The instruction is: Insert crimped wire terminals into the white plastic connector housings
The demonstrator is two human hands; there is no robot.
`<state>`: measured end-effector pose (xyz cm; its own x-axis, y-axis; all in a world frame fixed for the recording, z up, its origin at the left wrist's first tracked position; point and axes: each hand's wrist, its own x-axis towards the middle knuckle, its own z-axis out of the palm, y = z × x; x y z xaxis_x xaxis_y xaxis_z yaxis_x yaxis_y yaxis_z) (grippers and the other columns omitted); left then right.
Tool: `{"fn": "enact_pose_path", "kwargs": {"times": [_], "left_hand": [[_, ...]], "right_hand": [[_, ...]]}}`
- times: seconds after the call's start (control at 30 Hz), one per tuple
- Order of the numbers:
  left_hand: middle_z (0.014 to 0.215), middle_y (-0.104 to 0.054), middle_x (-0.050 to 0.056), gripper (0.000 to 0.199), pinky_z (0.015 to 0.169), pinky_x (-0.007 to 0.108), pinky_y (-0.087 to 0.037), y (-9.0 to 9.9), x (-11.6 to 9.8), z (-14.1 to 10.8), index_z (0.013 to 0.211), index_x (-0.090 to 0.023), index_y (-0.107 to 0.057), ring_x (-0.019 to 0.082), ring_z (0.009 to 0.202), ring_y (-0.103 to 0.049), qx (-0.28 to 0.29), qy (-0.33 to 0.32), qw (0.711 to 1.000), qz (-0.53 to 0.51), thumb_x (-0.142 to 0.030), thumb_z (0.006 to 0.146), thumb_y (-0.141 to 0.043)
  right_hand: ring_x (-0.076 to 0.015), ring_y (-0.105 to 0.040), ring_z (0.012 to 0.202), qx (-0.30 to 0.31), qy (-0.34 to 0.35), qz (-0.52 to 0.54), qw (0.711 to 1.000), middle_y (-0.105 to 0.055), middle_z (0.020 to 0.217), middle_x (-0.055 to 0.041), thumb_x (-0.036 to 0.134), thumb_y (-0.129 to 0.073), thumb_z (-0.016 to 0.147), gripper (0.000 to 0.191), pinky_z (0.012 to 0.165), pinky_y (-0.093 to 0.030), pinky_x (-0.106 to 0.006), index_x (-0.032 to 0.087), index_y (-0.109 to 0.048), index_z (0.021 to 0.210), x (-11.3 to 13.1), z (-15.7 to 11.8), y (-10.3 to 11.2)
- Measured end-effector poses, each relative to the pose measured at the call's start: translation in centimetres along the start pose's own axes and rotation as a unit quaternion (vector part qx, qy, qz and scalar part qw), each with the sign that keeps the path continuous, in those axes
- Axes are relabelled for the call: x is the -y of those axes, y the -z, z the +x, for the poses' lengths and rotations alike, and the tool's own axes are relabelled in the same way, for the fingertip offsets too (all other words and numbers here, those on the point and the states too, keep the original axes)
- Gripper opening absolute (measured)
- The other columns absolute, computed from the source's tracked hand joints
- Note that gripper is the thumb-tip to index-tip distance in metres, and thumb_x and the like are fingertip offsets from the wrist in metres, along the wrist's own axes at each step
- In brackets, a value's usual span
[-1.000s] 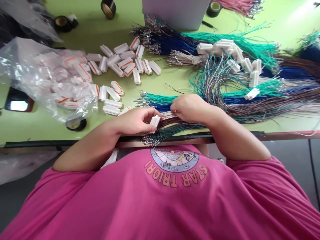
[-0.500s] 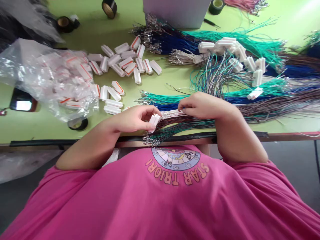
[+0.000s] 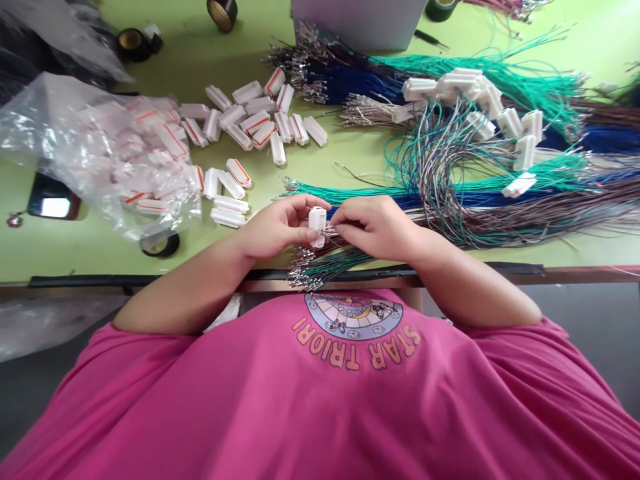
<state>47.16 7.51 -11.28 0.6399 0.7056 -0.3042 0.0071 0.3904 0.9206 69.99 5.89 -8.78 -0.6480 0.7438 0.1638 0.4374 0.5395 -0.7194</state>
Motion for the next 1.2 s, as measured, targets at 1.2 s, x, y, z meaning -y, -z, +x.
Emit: {"fn": "enact_pose_path", "kwargs": {"times": [1.2], "left_hand": [[0.077,-0.069,0.000,0.057,0.060,0.027,-0.054,-0.6,0.1,0.1,0.104,-0.017,-0.060,0.014,0.061,-0.066,-0.056,-0.003,0.998,0.003,-0.034,0.062,-0.094]], "right_hand": [[-0.0154,-0.052,0.069,-0.005,-0.037,-0.125,0.991,-0.068,0.079,-0.0078,0.022,-0.042,0.094,0.029,0.067,-0.033,-0.030,0.015,-0.068,0.082,-0.5,-0.5,-1.9]]}}
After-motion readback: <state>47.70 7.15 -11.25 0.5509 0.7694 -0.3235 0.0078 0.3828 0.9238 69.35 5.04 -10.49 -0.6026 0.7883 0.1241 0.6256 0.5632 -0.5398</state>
